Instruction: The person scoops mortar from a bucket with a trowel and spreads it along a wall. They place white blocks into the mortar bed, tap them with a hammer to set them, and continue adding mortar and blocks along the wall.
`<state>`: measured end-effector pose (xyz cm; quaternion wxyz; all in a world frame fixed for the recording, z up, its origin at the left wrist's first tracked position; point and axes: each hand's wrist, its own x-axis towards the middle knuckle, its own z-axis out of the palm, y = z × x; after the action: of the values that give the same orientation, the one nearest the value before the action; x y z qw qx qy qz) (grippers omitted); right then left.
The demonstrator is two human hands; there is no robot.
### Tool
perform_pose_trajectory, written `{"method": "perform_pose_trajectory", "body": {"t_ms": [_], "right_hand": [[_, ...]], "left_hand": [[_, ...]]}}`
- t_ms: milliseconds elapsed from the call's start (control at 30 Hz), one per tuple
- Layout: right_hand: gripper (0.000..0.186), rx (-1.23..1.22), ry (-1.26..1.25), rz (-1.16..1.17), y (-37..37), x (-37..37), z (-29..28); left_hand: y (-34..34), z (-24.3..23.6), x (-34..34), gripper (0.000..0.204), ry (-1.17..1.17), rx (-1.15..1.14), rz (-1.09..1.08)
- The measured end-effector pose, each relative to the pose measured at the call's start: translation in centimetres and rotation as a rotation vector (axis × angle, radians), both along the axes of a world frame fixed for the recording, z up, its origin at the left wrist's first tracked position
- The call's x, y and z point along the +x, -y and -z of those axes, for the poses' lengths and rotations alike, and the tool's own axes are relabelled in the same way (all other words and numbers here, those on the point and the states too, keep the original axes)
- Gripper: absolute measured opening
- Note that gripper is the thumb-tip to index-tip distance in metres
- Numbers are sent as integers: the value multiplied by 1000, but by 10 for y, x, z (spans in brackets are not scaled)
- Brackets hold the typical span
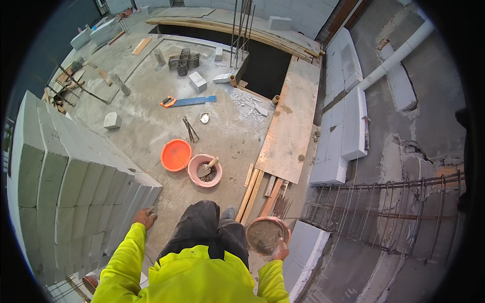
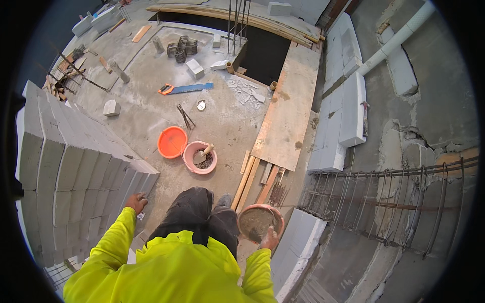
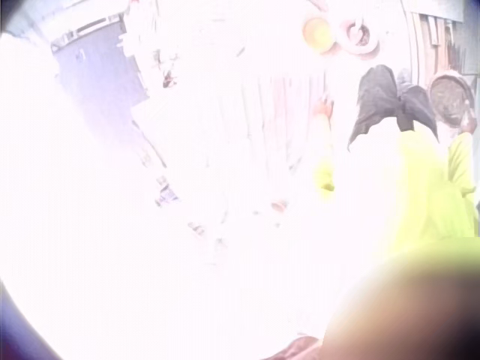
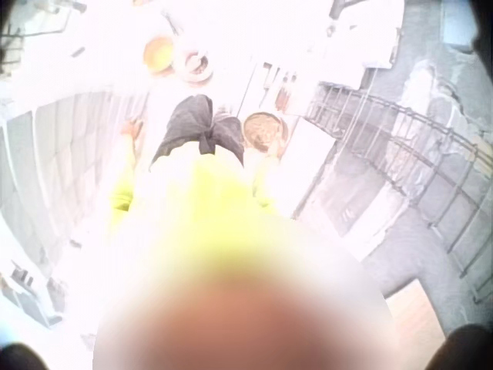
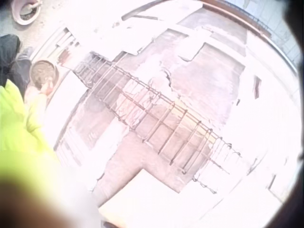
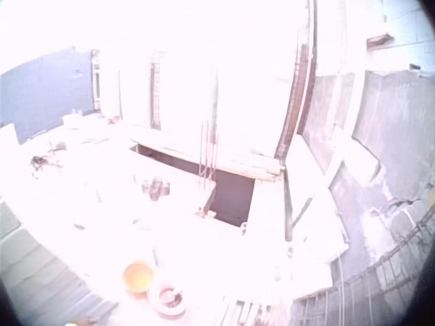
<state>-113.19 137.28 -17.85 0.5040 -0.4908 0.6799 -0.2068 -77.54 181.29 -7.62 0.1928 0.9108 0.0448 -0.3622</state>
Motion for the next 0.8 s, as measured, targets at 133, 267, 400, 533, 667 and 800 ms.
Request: {"method": "perform_pose_trajectory", "body": {"t_ms": [133,267,400,533,667,800], "right_hand": [[43,-47,-295,-309,93,73,-7],[43,-226,-385,-449,166,133,20],[42,-235,-388,-522,246,202,37],[41,-178,-468,-654,295,282,93],[39,-247,-477,-769,296,325,177],[30,-99,-436,-777,301,349,218]], "left_hand": [[62,-7,39,55,20,-101,-4],[90,29,74,57,2,-64,26],[125,94,133,59,-61,4,-3],[185,197,192,62,35,112,0],[255,319,225,74,48,131,100],[314,426,230,88,-35,188,257]]}}
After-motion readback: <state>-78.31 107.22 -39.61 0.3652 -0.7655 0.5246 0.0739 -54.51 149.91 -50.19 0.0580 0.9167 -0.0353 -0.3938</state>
